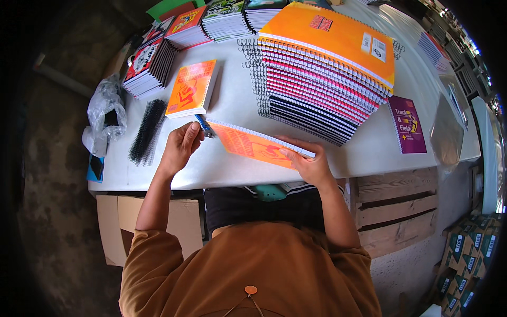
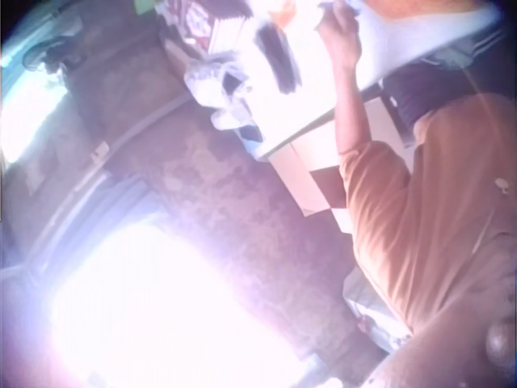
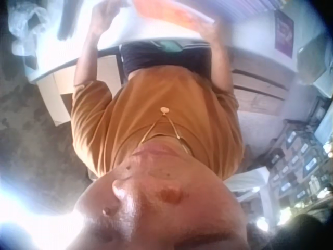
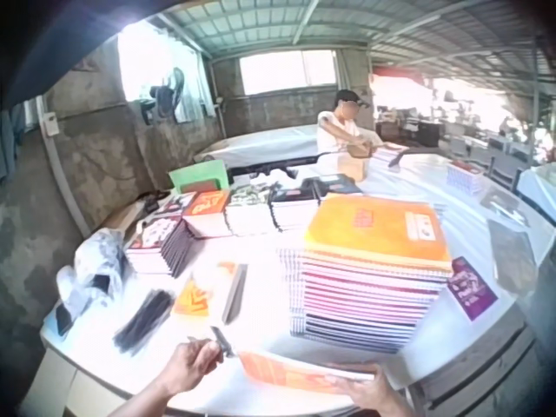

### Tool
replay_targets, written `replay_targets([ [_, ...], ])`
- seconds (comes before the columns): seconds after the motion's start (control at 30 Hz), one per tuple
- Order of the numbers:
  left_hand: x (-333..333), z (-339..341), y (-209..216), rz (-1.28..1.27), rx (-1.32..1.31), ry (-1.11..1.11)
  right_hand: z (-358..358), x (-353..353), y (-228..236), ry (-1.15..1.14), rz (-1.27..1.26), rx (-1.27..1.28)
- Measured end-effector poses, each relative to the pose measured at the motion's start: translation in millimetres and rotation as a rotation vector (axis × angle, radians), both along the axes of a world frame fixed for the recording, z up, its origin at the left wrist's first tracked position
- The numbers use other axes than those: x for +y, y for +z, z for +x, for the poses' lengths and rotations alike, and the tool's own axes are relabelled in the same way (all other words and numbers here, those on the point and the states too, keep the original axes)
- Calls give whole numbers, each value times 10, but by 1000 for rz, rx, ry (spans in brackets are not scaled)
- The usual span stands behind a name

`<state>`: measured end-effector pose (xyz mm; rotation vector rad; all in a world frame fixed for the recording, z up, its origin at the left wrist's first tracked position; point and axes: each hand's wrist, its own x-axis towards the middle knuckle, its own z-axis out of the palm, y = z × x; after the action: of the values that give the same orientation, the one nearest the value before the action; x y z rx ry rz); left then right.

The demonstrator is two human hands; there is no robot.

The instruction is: The person threads a plastic spiral through the punched holes of several notebooks one at a time and stacks the finished notebooks on a table.

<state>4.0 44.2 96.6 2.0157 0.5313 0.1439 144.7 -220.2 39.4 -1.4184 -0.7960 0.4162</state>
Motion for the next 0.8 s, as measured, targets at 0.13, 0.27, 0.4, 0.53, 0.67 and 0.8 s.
replay_targets([
  [0.13, 84, 32, 88, -338, -32, -40, 58, -25, -52, 105, 46, -149],
  [0.27, 115, 64, 183, -27, -235, -185, 41, -29, 7, 98, 0, -131],
  [0.4, 150, 107, 354, 448, -157, -381, -10, -40, 20, 86, 35, -38],
  [0.53, -113, 198, 618, 874, 159, -348, -4, -59, -18, 97, -35, -152],
  [0.67, -121, 131, 557, 1196, -234, -397, -60, -32, -18, 84, 23, -226],
  [0.8, -178, 204, 683, 1120, 30, -392, -62, -6, -81, 66, 66, -347],
])
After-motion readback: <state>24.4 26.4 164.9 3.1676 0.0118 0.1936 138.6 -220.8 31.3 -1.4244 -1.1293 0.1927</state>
